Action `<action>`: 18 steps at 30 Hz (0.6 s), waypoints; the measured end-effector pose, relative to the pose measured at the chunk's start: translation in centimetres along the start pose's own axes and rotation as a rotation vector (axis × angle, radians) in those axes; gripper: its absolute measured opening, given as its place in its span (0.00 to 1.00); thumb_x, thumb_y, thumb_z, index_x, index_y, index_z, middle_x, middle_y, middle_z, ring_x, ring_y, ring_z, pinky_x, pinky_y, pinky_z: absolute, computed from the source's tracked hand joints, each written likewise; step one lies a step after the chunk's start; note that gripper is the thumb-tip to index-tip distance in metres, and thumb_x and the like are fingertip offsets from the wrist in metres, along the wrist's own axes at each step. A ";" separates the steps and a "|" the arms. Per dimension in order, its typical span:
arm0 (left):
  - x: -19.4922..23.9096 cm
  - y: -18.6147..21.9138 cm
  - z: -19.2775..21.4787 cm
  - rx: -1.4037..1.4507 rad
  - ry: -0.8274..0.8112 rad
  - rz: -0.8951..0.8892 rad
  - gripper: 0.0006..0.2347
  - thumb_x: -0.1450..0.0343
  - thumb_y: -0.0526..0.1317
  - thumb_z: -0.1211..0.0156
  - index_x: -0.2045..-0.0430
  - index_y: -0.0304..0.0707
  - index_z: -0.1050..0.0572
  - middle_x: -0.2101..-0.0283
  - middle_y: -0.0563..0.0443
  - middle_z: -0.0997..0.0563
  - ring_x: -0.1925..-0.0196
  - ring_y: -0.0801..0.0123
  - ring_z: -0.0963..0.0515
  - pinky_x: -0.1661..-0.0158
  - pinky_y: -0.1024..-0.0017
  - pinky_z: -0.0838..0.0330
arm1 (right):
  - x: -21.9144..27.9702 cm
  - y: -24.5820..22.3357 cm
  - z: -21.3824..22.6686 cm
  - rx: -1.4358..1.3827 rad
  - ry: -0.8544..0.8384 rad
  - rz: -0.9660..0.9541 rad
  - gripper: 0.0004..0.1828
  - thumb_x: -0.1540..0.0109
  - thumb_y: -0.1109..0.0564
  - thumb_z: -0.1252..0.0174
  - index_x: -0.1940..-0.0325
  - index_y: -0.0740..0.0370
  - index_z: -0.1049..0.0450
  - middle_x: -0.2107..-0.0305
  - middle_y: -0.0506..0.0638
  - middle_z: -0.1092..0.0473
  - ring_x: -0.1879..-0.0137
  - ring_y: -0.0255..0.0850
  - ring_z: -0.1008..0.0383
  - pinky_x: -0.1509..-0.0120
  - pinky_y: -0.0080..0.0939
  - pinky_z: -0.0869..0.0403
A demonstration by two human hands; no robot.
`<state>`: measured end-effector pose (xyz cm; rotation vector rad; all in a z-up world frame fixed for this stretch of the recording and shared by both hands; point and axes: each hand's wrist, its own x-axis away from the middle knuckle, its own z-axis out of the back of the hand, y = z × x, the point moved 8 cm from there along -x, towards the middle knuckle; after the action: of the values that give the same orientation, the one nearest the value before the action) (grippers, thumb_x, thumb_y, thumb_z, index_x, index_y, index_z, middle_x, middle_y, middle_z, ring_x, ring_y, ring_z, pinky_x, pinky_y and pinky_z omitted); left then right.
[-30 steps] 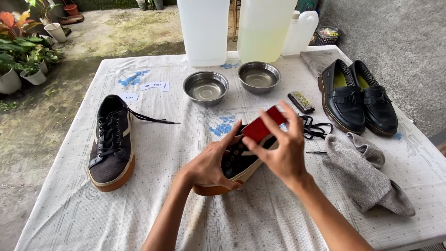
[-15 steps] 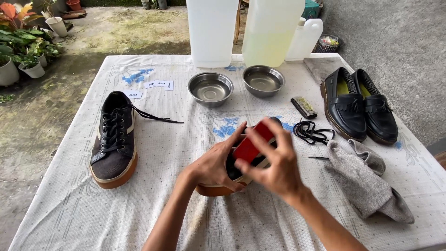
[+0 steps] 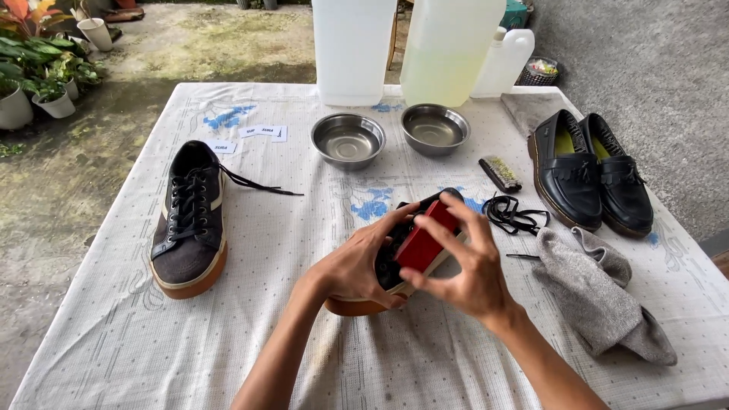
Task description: The person cleans a black sneaker by scrubbing the upper surface with a red sponge dipped in liquid from a metal bowl. They then wipe the shoe with a gray cloth to remove excess moisture and residue.
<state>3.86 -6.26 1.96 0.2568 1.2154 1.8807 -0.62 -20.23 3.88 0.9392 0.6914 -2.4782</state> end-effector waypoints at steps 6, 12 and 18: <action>0.1 1.4 0.4 -0.018 0.029 0.019 0.59 0.57 0.48 0.25 0.27 0.42 0.54 0.38 0.31 0.28 0.38 0.37 0.28 0.43 0.39 0.33 | -1.5 -1.6 1.1 0.028 0.066 -0.066 0.39 0.50 0.29 0.33 0.44 0.55 0.24 0.38 0.67 0.41 0.40 0.65 0.33 0.44 0.64 0.26; 0.0 1.4 0.0 -0.100 0.010 0.035 0.60 0.56 0.49 0.26 0.26 0.46 0.57 0.37 0.34 0.29 0.37 0.40 0.28 0.44 0.42 0.35 | -1.1 -0.6 0.7 0.210 0.126 0.000 0.38 0.50 0.32 0.30 0.41 0.51 0.24 0.37 0.63 0.41 0.40 0.60 0.33 0.41 0.60 0.26; 0.4 0.9 0.2 -0.106 0.022 0.041 0.61 0.54 0.45 0.26 0.25 0.43 0.62 0.34 0.30 0.32 0.38 0.36 0.28 0.45 0.45 0.35 | -0.4 -4.2 -0.7 0.074 0.029 0.039 0.36 0.55 0.37 0.27 0.46 0.52 0.21 0.38 0.63 0.39 0.40 0.60 0.32 0.41 0.59 0.28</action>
<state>3.20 -6.02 2.72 0.2051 1.1292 1.9812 -2.23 -16.44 4.97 1.0083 0.5888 -2.4752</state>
